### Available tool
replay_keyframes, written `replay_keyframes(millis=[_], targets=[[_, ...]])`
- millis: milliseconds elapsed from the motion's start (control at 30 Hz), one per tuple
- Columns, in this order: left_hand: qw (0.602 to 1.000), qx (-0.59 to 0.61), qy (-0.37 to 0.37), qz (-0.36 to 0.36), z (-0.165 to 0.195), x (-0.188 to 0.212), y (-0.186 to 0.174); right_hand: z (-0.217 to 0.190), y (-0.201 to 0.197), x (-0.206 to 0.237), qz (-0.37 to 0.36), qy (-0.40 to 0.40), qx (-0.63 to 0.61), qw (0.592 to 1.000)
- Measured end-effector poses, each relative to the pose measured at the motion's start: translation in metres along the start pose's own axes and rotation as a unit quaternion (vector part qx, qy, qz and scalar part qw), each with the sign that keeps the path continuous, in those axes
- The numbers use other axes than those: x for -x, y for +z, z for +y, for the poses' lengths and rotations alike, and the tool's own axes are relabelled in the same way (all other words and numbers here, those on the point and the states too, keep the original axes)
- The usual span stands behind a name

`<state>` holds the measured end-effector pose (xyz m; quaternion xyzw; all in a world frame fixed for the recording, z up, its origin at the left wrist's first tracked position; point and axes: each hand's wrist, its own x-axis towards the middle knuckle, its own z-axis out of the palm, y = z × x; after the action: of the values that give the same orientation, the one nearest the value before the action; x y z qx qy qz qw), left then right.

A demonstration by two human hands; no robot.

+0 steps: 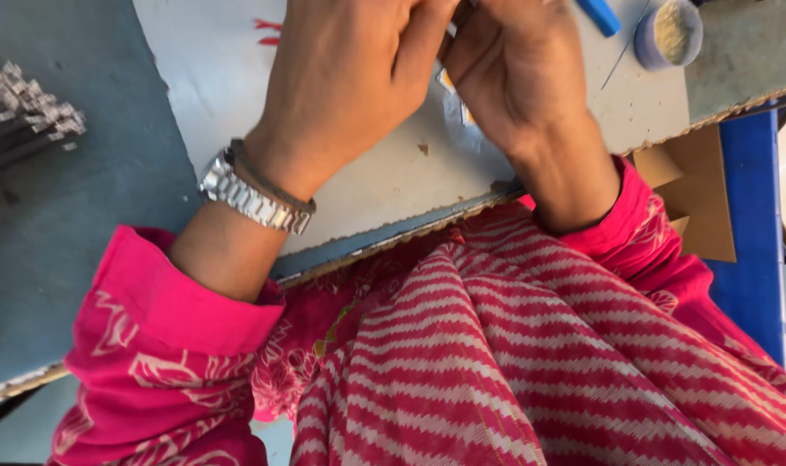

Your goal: The person strips the ends of red wires using wire cutters, applies a paste to the exposed ends, and then uses a soldering iron to attach the wires to small square LED modules on a workbench.

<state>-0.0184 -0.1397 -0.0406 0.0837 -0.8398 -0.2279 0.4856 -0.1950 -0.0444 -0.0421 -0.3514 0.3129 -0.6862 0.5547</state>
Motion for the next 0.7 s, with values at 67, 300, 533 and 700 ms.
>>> replay_keyframes(millis=[67,300,533,700], targets=[[0.999,-0.047,0.024,-0.009,0.008,-0.009,-0.008,-0.006,0.002,0.006,0.0,0.018,-0.008,1.0],[0.983,-0.184,-0.025,-0.002,0.005,-0.045,-0.037,-0.053,-0.02,0.021,0.071,-0.092,0.412,0.904],[0.983,0.02,-0.158,-0.091,-0.023,-0.006,0.008,-0.045,-0.017,0.021,-0.061,-0.113,0.712,0.69],[0.965,0.077,-0.224,-0.114,-0.022,-0.006,0.006,-0.036,-0.013,0.035,-0.069,-0.111,0.738,0.662]])
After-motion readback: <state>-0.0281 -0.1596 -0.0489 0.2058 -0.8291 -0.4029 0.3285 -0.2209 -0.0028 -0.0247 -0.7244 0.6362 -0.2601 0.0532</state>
